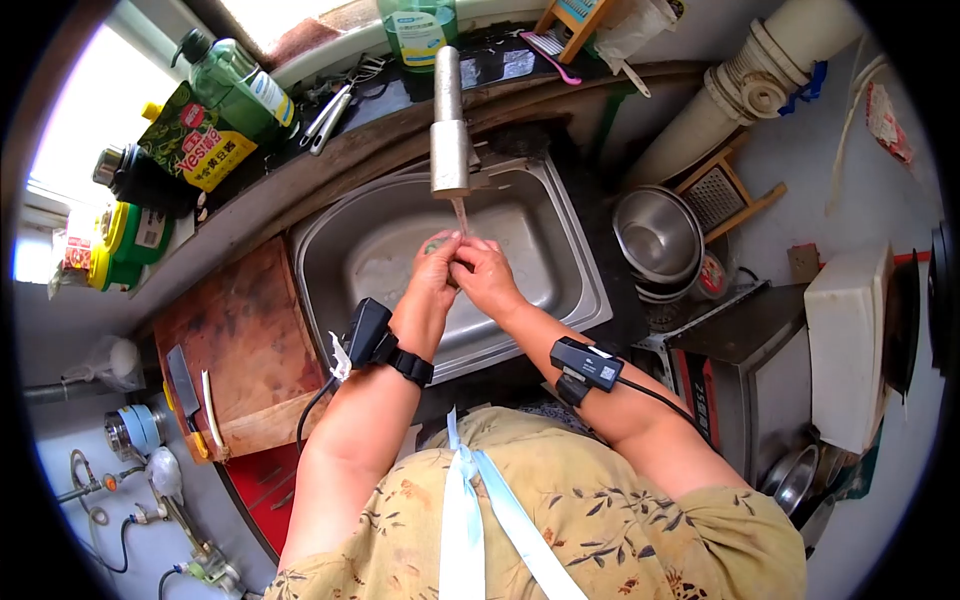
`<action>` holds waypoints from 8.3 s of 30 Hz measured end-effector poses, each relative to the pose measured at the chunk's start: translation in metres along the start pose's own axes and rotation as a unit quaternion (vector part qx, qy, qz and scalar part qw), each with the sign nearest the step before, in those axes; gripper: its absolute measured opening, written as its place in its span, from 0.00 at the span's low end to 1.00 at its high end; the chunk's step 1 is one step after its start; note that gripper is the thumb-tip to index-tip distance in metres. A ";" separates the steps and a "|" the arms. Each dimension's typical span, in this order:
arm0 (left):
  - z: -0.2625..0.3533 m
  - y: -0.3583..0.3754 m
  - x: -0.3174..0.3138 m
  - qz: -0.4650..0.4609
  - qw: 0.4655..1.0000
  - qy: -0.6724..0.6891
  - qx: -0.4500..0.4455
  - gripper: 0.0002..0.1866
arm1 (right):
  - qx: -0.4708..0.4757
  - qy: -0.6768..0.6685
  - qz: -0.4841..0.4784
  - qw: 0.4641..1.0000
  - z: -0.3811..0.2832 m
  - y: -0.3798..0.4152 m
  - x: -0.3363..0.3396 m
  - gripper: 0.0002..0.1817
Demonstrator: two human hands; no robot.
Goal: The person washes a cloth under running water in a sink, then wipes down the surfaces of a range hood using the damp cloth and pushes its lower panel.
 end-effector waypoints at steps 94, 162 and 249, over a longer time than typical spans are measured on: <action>0.110 0.101 0.103 -0.004 0.997 -0.063 0.044 0.36 | -0.371 -0.458 -0.118 0.799 -0.052 -0.013 -0.106 0.19; 0.122 0.113 0.097 0.053 0.998 -0.003 -0.043 0.31 | -0.230 -0.122 -0.104 0.960 0.055 -0.046 -0.063 0.24; -0.341 1.091 0.320 0.795 0.330 0.285 -0.422 0.17 | 0.103 0.156 -0.981 0.047 -0.174 1.129 -0.106 0.17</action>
Point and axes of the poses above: each hand's wrist, its own y-axis away from the middle knuckle, its own x-axis out of the back of the hand, z = x × y, the point moved 4 cm from there along -y, towards the middle knuckle, and after that the axes turned 10 degrees about -x, right-handed, at the moved point
